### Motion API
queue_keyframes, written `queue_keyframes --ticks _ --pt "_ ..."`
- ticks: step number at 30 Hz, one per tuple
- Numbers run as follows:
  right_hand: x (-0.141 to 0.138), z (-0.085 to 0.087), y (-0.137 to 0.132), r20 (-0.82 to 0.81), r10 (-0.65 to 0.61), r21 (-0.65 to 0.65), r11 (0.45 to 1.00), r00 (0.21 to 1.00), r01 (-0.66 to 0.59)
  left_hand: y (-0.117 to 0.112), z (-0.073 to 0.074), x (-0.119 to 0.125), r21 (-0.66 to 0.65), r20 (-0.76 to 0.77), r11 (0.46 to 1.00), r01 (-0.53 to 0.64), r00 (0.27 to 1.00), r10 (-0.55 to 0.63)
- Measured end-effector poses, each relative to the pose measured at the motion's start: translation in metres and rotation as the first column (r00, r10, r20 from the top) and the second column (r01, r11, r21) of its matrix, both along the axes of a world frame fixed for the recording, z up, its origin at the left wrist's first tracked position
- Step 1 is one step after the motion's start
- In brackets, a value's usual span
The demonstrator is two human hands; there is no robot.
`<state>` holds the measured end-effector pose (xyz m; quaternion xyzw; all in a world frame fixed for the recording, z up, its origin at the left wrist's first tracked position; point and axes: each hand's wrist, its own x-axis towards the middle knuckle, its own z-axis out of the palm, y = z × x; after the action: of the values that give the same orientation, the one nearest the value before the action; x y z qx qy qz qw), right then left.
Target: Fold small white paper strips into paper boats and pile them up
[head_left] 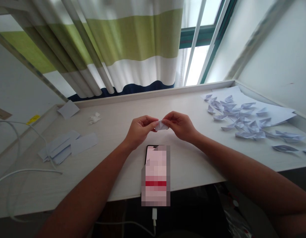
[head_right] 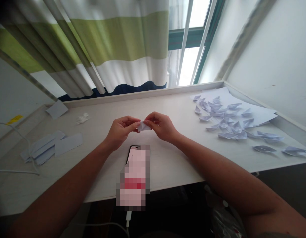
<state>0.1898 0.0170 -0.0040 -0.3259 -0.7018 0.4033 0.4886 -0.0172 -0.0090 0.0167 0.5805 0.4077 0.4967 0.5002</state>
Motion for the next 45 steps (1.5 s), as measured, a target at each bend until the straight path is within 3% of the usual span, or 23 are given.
queue_keyframes --ticks 7,16,23,29,35,39,45 --pt "-0.001 -0.005 0.004 -0.067 -0.005 0.047 0.999 0.998 0.008 0.001 -0.002 -0.001 -0.002 -0.013 1.0 -0.007 1.0 0.007" --pt "-0.002 -0.003 -0.002 -0.025 0.061 0.025 0.998 0.998 -0.06 -0.002 -0.002 0.001 0.043 -0.062 0.999 0.022 0.998 -0.019" --pt "0.0 0.0 0.0 -0.06 0.133 -0.106 0.985 0.989 -0.139 0.001 -0.003 -0.001 0.038 0.051 0.996 -0.085 0.995 0.083" --pt "0.0 0.003 0.002 -0.09 0.119 -0.114 0.985 0.989 -0.129 0.0 -0.003 -0.002 0.089 -0.005 0.995 -0.044 0.999 0.044" --pt "0.001 0.002 0.004 -0.137 0.141 -0.16 0.974 0.981 -0.162 -0.003 -0.002 0.0 0.003 0.011 0.999 0.046 0.999 -0.046" --pt "0.003 0.003 0.005 -0.161 0.183 -0.219 0.952 0.97 -0.216 -0.003 -0.005 0.003 0.016 0.02 1.0 0.008 1.0 -0.009" --pt "0.006 0.009 0.005 -0.126 0.182 -0.204 0.957 0.975 -0.205 -0.01 -0.001 0.011 0.021 0.028 1.0 -0.015 1.0 0.015"
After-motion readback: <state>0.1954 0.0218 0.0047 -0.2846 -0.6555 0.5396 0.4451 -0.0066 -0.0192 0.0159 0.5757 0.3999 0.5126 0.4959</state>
